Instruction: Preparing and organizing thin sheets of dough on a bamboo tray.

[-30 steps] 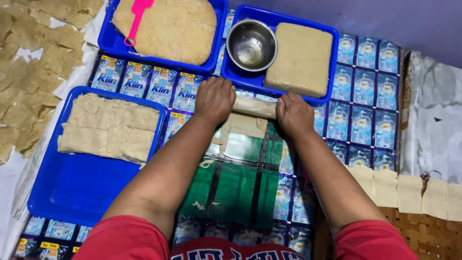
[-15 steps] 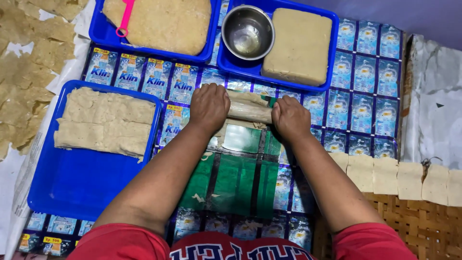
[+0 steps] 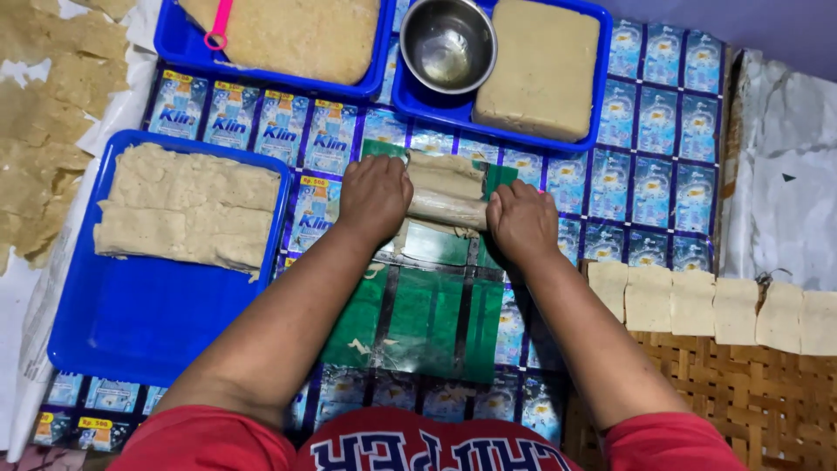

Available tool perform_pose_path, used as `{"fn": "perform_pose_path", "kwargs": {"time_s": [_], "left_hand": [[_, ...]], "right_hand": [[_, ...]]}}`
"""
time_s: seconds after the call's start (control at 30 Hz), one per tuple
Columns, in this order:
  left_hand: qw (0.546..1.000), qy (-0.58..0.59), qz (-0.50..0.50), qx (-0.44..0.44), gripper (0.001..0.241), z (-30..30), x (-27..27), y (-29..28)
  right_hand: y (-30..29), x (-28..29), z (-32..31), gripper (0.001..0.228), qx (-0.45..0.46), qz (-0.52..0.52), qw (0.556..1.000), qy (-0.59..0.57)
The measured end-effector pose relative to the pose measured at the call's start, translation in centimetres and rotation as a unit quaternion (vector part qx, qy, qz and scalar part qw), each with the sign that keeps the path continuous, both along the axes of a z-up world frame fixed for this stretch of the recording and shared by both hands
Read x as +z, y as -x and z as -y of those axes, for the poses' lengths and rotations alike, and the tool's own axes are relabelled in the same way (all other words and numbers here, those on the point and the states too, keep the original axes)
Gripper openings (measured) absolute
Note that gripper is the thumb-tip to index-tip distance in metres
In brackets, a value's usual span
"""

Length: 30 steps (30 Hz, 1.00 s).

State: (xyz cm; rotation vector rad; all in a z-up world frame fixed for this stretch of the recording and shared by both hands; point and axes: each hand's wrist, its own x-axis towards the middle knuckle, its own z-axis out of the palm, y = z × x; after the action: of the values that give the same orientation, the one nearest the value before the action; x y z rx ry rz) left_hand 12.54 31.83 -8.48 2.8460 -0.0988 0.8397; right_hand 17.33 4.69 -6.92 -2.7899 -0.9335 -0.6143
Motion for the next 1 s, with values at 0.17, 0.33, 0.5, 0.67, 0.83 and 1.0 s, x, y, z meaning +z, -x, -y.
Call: {"fn": "perform_pose_path", "kwargs": {"time_s": [0.17,0.33,0.5,0.67,0.83,1.0], "left_hand": [[0.993,0.072,-0.092,0.015,0.017,-0.5,1.8,-2.7],[0.965,0.116,-0.236,0.011,0.054,0.8,5.0,-0.4],[0.948,0.097,-0.302,0.032,0.067,0.9,3.3,1.4],[0.970,0.063,-0.234,0.033,0.058,1.4,3.9,4.5],[0.977,0.055,-0.204,0.028,0.058,1.6,3.7,7.2],[0.980,0.026,-0.194,0.042,0.057,0.9,1.2,4.4]], "right_hand": [[-2.9,-1.2,-0.4,0.037,-0.083,-0.036,0.996,-0.013],[-0.5,3.4,-2.4,0.062,-0.092,-0.218,0.972,-0.021],[1.1,2.0,-1.6,0.066,-0.080,-0.278,0.957,0.023],[3.4,0.7,-1.3,0.062,-0.072,-0.214,0.974,0.018],[5.6,0.2,-0.7,0.062,-0.047,-0.188,0.981,0.002],[2.9,-0.1,-1.1,0.063,-0.060,-0.206,0.977,0.011]]}}
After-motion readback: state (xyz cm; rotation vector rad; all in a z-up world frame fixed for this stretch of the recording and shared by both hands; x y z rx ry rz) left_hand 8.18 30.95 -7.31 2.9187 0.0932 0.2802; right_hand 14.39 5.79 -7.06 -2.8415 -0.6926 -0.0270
